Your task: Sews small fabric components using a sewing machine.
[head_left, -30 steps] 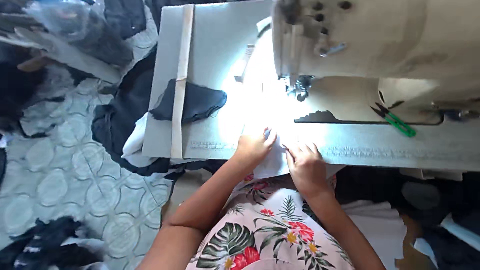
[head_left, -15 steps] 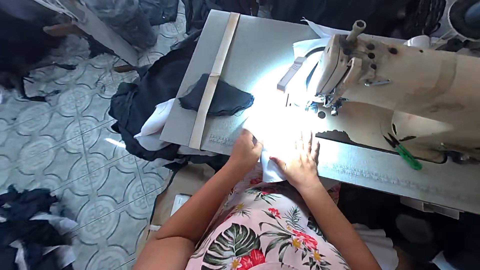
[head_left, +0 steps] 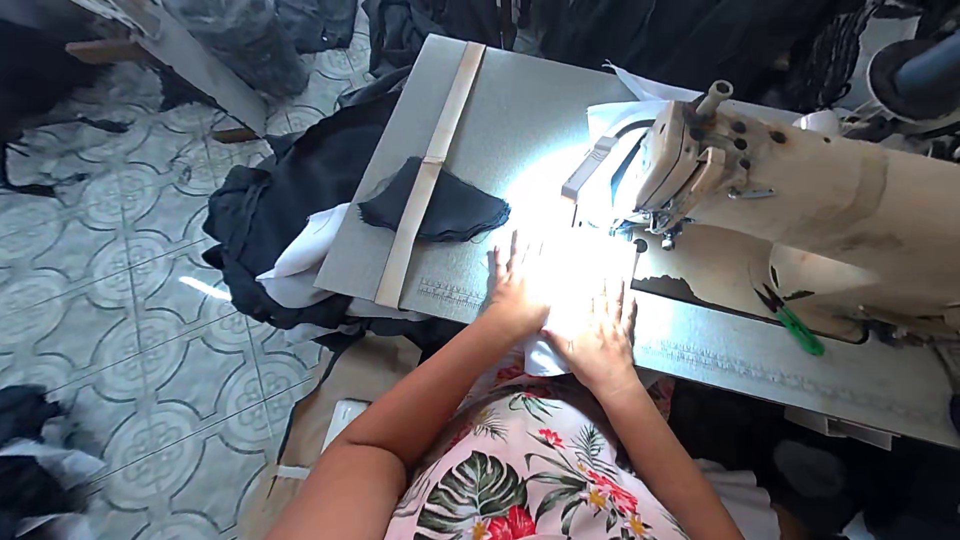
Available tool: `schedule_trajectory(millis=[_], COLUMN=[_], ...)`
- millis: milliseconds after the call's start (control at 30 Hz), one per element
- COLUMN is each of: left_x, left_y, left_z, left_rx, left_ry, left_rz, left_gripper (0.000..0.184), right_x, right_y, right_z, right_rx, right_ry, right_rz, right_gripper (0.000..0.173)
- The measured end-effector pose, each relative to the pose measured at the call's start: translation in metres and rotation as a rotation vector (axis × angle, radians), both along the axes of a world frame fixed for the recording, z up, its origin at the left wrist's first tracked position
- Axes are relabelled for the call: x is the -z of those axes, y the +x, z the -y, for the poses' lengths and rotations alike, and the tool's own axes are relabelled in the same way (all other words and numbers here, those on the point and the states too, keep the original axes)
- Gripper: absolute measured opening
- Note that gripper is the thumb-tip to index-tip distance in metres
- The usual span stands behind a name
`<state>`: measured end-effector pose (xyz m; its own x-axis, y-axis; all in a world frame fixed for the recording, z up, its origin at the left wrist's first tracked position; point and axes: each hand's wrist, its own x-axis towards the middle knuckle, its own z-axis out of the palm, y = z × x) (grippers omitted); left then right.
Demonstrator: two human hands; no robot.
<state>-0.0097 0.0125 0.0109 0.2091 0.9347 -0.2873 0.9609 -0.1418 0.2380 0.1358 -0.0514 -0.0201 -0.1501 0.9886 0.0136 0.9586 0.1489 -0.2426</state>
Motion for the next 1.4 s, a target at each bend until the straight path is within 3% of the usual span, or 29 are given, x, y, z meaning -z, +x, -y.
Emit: schedule_trajectory(millis=[100,167,200,267,333,400,500,567,667,800,967,1100,1167,1233,1267,1400], left_x=[-0.003,-0.002,-0.001,0.004,0.004,0.004,-0.006,-0.008,0.0,-0.002,0.006,0.004,0.002,-0.003,-0.002,0.003], left_y=[0.0,-0.003,-0.004,-0.005,-0.003,-0.004,-0.007,-0.01,-0.011,-0.012,-0.01,-0.003,-0.002,-0.003,-0.002,0.001], left_z=[-0.004,-0.007,-0.009,-0.01,-0.011,-0.009,-0.006,-0.001,0.002,0.004,0.003,-0.003,-0.002,-0.005,-0.007,-0.005], left_rx=[0.01,0.012,0.01,-0.008,-0.009,-0.018,-0.018,0.001,0.018,0.008,-0.013,-0.032,-0.05,-0.066,-0.079,-0.054], left_ry=[-0.029,-0.04,-0.054,-0.051,-0.048,-0.002,-0.116,-0.041,0.043,0.027,0.107,-0.025,-0.06,-0.148,-0.15,-0.015], left_rz=[0.012,0.056,0.061,0.089,0.089,0.209,0.279,0.315,0.304,0.31,0.345,0.246,0.228,0.213,0.188,0.094], left_gripper=[0.081,0.085,0.088,0.093,0.076,0.062,0.052,0.044,0.048,0.052,0.046,0.054,0.057,0.077,0.086,0.088], right_x=[-0.004,-0.022,-0.035,-0.056,-0.074,-0.085,-0.068,-0.046,-0.036,-0.036,-0.052,-0.064,-0.06,-0.057,-0.054,-0.035], right_y=[0.002,0.007,0.01,0.007,-0.011,-0.043,-0.098,-0.125,-0.142,-0.144,-0.12,-0.045,-0.006,0.022,0.031,0.043], right_z=[0.0,-0.007,-0.014,-0.034,-0.06,-0.089,-0.134,-0.157,-0.171,-0.172,-0.151,-0.085,-0.048,-0.022,-0.015,-0.023], right_rx=[-0.008,-0.024,-0.04,-0.079,-0.141,-0.259,-0.474,-0.508,-0.471,-0.49,-0.509,-0.311,-0.201,-0.169,-0.152,-0.014], right_ry=[-0.038,-0.178,-0.225,-0.11,0.037,0.084,0.122,0.12,0.025,0.158,0.413,0.364,0.318,0.252,0.222,0.232], right_rz=[-0.025,-0.084,-0.109,-0.163,-0.252,-0.373,-0.528,-0.473,-0.349,-0.226,-0.305,-0.074,-0.037,-0.058,-0.1,-0.211], right_gripper=[0.115,0.111,0.101,0.07,0.047,0.037,0.026,0.022,0.014,0.015,0.017,0.015,0.022,0.023,0.023,0.025])
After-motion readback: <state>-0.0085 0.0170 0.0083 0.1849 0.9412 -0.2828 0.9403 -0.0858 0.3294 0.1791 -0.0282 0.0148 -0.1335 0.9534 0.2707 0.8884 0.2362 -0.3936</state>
